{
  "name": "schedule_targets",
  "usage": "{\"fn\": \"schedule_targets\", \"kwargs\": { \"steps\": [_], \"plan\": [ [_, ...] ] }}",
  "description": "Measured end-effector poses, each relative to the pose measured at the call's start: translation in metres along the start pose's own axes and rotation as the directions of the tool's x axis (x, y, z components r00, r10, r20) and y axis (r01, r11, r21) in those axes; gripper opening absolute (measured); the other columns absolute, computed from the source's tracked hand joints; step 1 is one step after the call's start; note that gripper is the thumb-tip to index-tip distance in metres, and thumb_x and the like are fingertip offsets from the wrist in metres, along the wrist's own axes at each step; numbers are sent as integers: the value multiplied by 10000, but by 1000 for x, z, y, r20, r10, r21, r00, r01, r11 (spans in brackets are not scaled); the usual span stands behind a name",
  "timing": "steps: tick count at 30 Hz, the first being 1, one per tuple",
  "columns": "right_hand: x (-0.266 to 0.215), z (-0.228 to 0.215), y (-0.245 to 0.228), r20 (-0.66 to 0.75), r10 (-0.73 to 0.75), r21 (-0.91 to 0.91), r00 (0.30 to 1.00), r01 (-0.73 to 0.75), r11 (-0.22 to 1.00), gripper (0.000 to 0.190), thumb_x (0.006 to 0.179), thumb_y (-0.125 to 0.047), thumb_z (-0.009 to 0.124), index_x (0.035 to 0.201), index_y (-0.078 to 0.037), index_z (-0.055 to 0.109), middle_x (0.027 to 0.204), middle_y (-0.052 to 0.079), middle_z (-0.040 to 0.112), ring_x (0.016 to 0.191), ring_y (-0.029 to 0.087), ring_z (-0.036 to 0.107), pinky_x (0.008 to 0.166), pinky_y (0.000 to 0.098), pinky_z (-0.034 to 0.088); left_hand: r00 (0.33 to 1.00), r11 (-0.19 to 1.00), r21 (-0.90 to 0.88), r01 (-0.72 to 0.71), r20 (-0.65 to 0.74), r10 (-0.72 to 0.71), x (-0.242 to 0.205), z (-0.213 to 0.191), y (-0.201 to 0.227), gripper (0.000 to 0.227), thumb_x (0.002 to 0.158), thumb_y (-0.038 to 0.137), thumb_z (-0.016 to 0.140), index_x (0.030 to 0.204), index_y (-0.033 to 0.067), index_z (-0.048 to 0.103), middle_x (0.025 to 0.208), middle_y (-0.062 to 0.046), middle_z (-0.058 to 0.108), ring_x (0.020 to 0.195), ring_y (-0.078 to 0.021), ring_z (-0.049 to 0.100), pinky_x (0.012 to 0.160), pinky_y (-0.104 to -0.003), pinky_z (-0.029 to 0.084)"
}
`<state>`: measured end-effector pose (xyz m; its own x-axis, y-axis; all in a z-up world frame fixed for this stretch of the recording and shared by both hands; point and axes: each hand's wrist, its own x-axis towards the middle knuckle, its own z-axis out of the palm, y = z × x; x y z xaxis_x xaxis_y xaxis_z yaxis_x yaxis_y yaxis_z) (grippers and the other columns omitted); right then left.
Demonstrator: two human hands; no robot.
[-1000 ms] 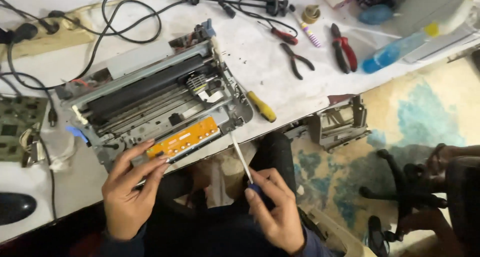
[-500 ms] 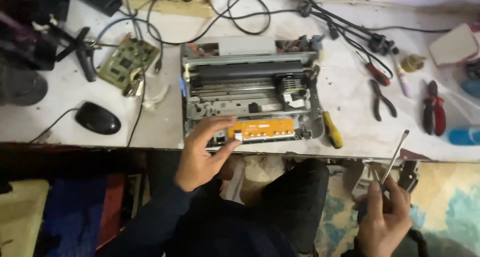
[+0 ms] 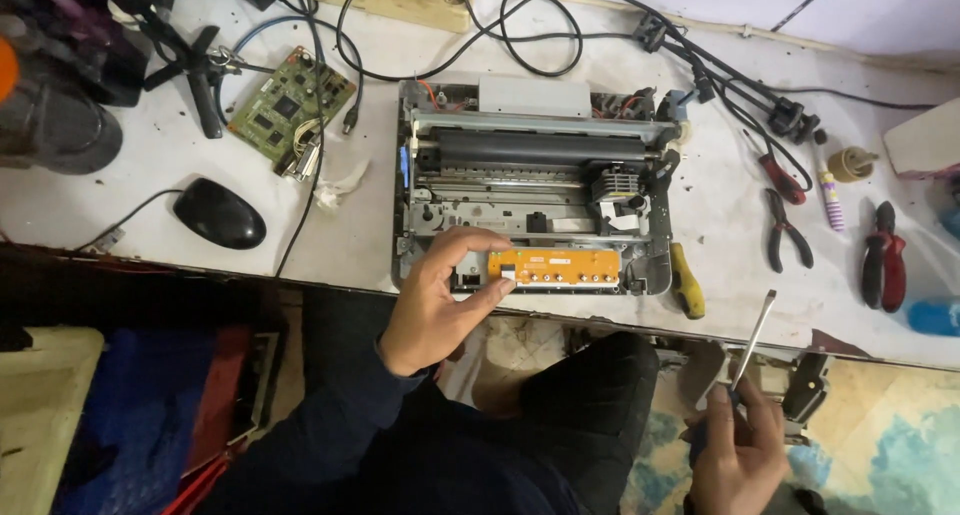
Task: The person uses a screwdriver to tighten screws on an orange circuit board inside a disassembled printer. They then switch to a wrench to further secure the board, followed by using their hands to adjust internal components and wires within the printer chassis.
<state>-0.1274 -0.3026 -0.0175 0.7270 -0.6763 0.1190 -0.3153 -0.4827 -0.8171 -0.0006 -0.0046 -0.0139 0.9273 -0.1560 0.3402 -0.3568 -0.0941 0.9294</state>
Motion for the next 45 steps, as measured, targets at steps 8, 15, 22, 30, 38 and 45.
{"fn": "schedule_targets", "kwargs": {
  "steps": [8, 15, 22, 30, 38, 45],
  "plan": [
    [0, 4, -13, 44, 5, 5, 999, -5, 1000, 342, 1061, -113, 635, 1360, 50, 668, 1127, 123, 569, 675, 235, 641, 525, 346, 494, 1000, 999, -51, 9, -13, -10, 1, 3, -3, 247, 966, 147, 721, 1193, 91, 642, 1213, -78, 672, 1202, -237, 636, 1095, -386, 543],
    [4, 9, -15, 51, 43, -8, 998, -42, 999, 395, 1055, -135, 634, 1370, 103, 637, 1136, 144, 546, 687, 295, 645, 585, 439, 562, 999, 995, -95, 42, -18, -44, 3, 7, -5, 226, 925, 90, 707, 1136, 110, 628, 1185, -63, 664, 1173, -219, 638, 1122, -416, 514],
    [1, 13, -20, 60, 59, -16, 996, -58, 998, 309, 1064, -123, 612, 1336, -1, 693, 1011, 80, 555, 586, 202, 607, 454, 331, 449, 993, 985, -129, 115, -3, -117, 3, 6, -4, 239, 905, 48, 721, 1119, 111, 635, 1165, -52, 651, 1161, -209, 628, 1023, -369, 589],
    [0, 15, -19, 63, 118, 15, 991, -119, 993, 331, 1057, -145, 625, 1304, 74, 647, 986, 123, 558, 605, 246, 596, 429, 383, 413, 998, 993, -108, 49, -43, -54, 5, 8, -1, 192, 920, 76, 702, 1095, 114, 633, 1143, -45, 664, 1134, -207, 641, 1097, -385, 518],
    [1, 12, -23, 57, 109, 13, 992, -110, 994, 360, 1062, -127, 604, 1359, 73, 639, 1077, 128, 538, 664, 240, 614, 512, 393, 488, 998, 997, -53, 47, -31, -49, 4, 8, 3, 180, 954, 88, 682, 1122, 122, 629, 1159, -42, 648, 1151, -218, 627, 1089, -381, 512],
    [24, -3, 3, 51, -6, -165, 999, 14, 986, 436, 1035, -261, 624, 1354, 32, 671, 1163, 189, 608, 760, 301, 688, 647, 440, 555, 999, 998, -60, -27, 41, 29, 3, 2, 11, 320, 1001, 251, 668, 1279, 112, 595, 1285, -80, 622, 1261, -260, 603, 1154, -431, 491]
  ]
}}
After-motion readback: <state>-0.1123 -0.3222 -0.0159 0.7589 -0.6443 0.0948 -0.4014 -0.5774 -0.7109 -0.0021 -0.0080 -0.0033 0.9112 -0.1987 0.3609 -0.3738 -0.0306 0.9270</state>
